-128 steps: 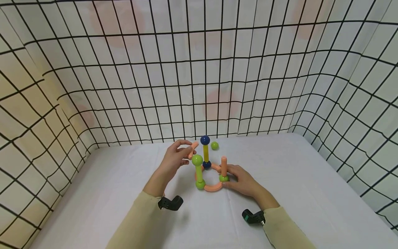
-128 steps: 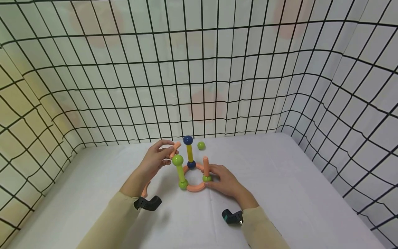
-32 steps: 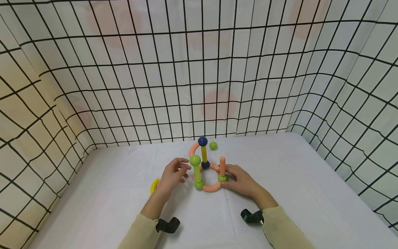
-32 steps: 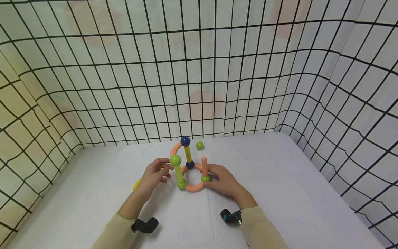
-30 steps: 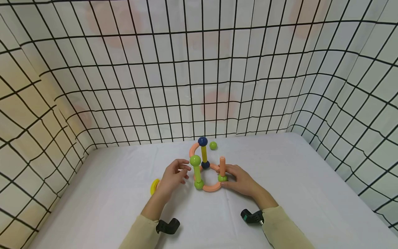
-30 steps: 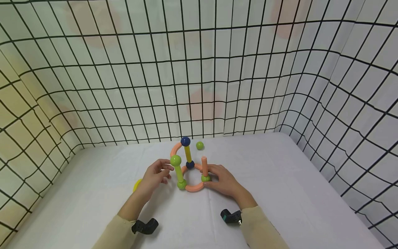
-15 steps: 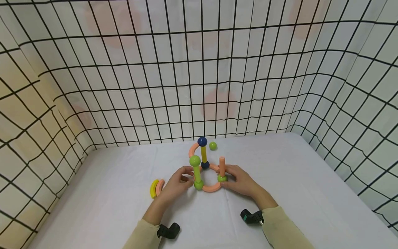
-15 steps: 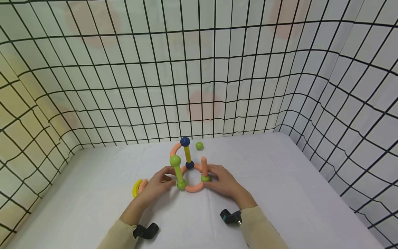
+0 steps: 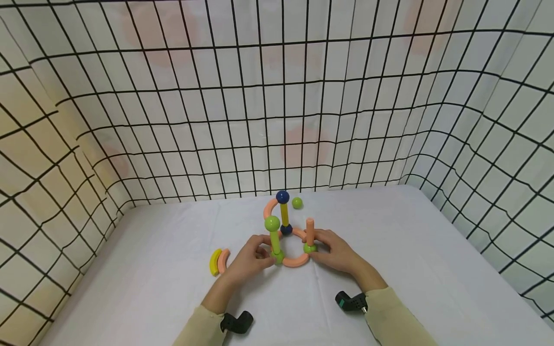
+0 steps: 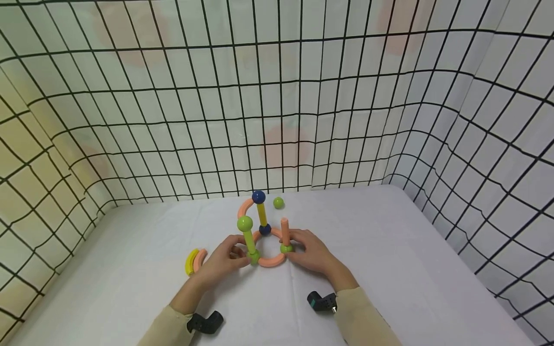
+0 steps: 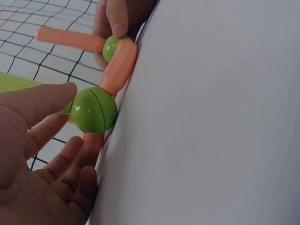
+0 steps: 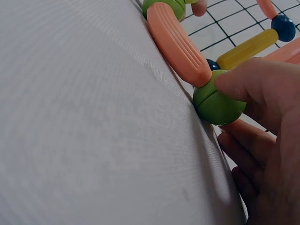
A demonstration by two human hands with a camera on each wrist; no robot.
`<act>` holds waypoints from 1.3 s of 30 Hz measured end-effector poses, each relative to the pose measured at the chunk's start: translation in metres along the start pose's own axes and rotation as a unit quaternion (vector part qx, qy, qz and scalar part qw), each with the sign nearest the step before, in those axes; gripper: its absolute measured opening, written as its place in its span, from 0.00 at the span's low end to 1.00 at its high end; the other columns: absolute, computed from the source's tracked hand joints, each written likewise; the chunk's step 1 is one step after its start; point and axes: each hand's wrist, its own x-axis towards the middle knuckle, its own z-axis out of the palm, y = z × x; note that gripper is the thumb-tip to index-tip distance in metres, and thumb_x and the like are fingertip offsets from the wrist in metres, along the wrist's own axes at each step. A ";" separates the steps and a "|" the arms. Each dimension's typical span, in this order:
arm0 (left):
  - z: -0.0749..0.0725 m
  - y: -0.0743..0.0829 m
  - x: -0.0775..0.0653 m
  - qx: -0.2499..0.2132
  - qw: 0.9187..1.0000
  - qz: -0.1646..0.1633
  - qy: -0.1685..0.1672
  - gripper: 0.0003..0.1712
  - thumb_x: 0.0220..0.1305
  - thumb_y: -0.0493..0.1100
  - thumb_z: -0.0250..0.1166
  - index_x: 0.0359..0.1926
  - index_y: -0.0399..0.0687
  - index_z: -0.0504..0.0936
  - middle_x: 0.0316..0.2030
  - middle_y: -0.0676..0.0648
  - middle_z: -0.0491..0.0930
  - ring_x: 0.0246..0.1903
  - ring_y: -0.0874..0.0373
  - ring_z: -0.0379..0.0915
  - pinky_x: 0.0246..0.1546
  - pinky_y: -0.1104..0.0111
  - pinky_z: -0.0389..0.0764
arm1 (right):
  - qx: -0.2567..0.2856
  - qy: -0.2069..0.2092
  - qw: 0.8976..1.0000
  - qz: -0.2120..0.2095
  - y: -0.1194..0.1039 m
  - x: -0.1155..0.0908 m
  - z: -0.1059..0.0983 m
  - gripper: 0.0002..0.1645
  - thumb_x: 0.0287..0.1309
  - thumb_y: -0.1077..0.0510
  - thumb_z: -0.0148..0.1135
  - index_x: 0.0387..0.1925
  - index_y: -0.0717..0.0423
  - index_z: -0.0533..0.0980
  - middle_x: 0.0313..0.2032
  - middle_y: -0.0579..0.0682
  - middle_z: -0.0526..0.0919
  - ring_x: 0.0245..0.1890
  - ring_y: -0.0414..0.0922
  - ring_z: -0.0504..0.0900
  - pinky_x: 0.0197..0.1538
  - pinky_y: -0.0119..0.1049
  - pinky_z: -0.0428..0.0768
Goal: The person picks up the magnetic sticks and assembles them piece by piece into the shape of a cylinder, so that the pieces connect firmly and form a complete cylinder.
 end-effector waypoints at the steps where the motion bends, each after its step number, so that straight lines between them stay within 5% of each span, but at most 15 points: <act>1: 0.000 0.000 0.000 0.004 1.000 0.002 -0.001 0.22 0.63 0.41 0.69 0.57 0.49 0.78 0.54 0.42 0.70 0.43 0.55 0.71 0.39 0.71 0.74 | 0.000 0.000 1.000 0.001 0.000 0.000 0.000 0.23 0.60 0.46 0.68 0.57 0.34 0.78 0.70 0.47 0.72 0.71 0.55 0.67 0.69 0.64 0.65; 19: 0.007 -0.002 0.002 0.068 0.997 0.028 0.018 0.17 0.60 0.41 0.72 0.50 0.46 0.83 0.49 0.43 0.70 0.42 0.56 0.75 0.40 0.75 0.76 | -0.008 0.004 1.000 0.010 0.002 0.000 0.001 0.22 0.60 0.47 0.67 0.56 0.34 0.78 0.69 0.49 0.72 0.71 0.57 0.67 0.69 0.66 0.64; 28: 0.013 -0.003 0.003 0.087 0.995 0.017 0.045 0.19 0.59 0.42 0.74 0.51 0.45 0.84 0.43 0.45 0.71 0.38 0.58 0.73 0.35 0.75 0.74 | -0.005 0.009 1.000 0.002 0.003 0.002 0.001 0.17 0.59 0.48 0.67 0.51 0.32 0.79 0.67 0.48 0.75 0.70 0.56 0.68 0.69 0.65 0.64; 39: 0.014 -0.002 0.003 0.112 0.992 0.009 0.054 0.19 0.59 0.44 0.74 0.50 0.45 0.84 0.42 0.46 0.71 0.38 0.58 0.72 0.35 0.74 0.74 | -0.011 0.004 1.000 -0.021 0.005 0.000 0.002 0.23 0.60 0.46 0.67 0.57 0.35 0.78 0.69 0.47 0.72 0.70 0.56 0.68 0.68 0.65 0.65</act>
